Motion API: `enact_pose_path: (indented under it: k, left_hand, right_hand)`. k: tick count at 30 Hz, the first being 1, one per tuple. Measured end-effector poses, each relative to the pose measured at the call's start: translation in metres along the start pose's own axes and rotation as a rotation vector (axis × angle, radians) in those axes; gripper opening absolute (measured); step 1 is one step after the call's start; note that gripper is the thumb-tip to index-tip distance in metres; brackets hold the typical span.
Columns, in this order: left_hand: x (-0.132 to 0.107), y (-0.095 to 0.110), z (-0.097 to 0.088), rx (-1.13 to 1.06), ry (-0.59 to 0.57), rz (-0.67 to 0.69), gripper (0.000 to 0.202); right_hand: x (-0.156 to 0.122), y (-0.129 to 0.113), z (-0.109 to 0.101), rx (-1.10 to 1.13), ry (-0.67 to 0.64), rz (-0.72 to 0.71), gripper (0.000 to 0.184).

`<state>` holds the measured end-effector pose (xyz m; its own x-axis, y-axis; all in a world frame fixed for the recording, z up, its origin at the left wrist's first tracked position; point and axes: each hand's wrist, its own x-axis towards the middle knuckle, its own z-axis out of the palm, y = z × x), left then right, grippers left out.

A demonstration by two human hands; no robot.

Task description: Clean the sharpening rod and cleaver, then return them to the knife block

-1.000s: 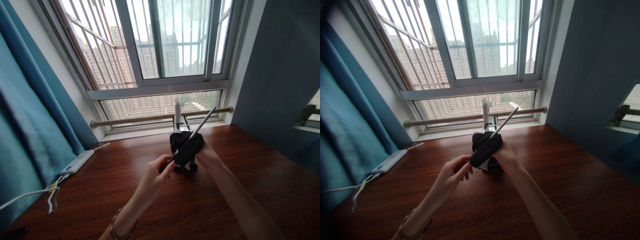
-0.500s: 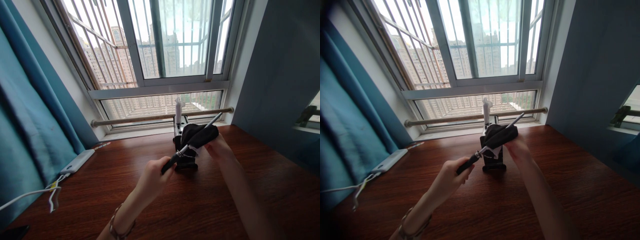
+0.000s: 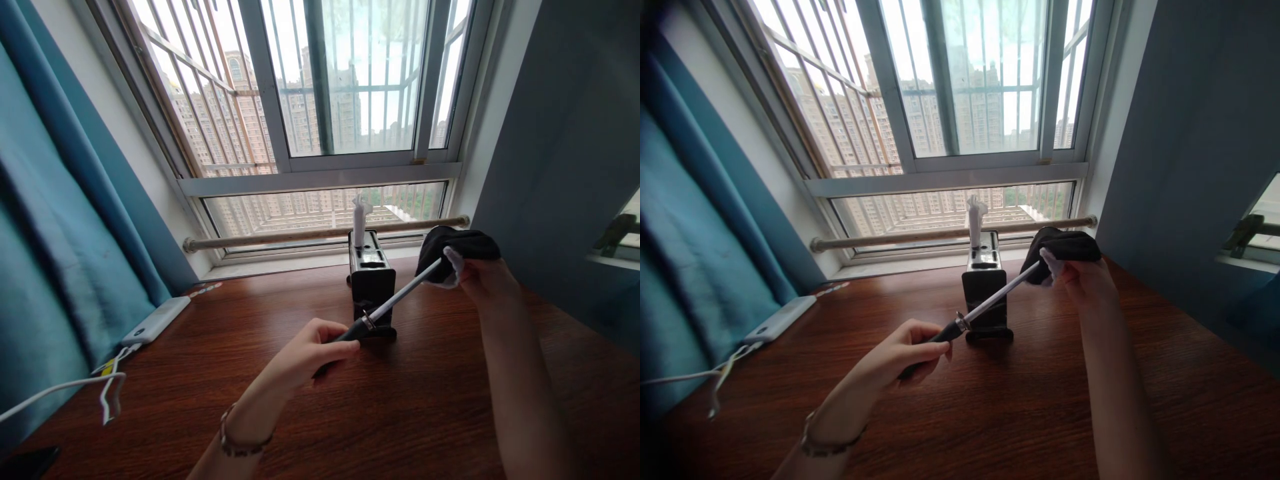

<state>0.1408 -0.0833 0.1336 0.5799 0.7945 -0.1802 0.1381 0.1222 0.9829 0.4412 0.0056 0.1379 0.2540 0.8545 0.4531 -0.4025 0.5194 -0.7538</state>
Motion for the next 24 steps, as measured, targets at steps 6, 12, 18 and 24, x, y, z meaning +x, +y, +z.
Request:
enact_pose_path:
  k: [6, 12, 18, 24]
  left_hand:
    - [0.008, -0.005, 0.001, -0.338, -0.149, -0.055, 0.028]
    - [0.006, -0.004, 0.005, -0.242, -0.031, -0.002, 0.029]
    - [0.004, -0.003, 0.007, -0.089, 0.023, 0.028, 0.031]
    - [-0.008, 0.001, 0.007, 0.722, 0.323, 0.311, 0.023]
  right_hand:
    - [0.002, -0.002, 0.001, 0.027, 0.045, -0.068, 0.02]
    - [0.005, 0.003, -0.002, 0.06, 0.069, -0.048, 0.022]
    - [0.008, 0.007, -0.005, 0.135, 0.095, -0.012, 0.018]
    - [0.007, 0.004, 0.0, 0.167, 0.023, -0.064, 0.024]
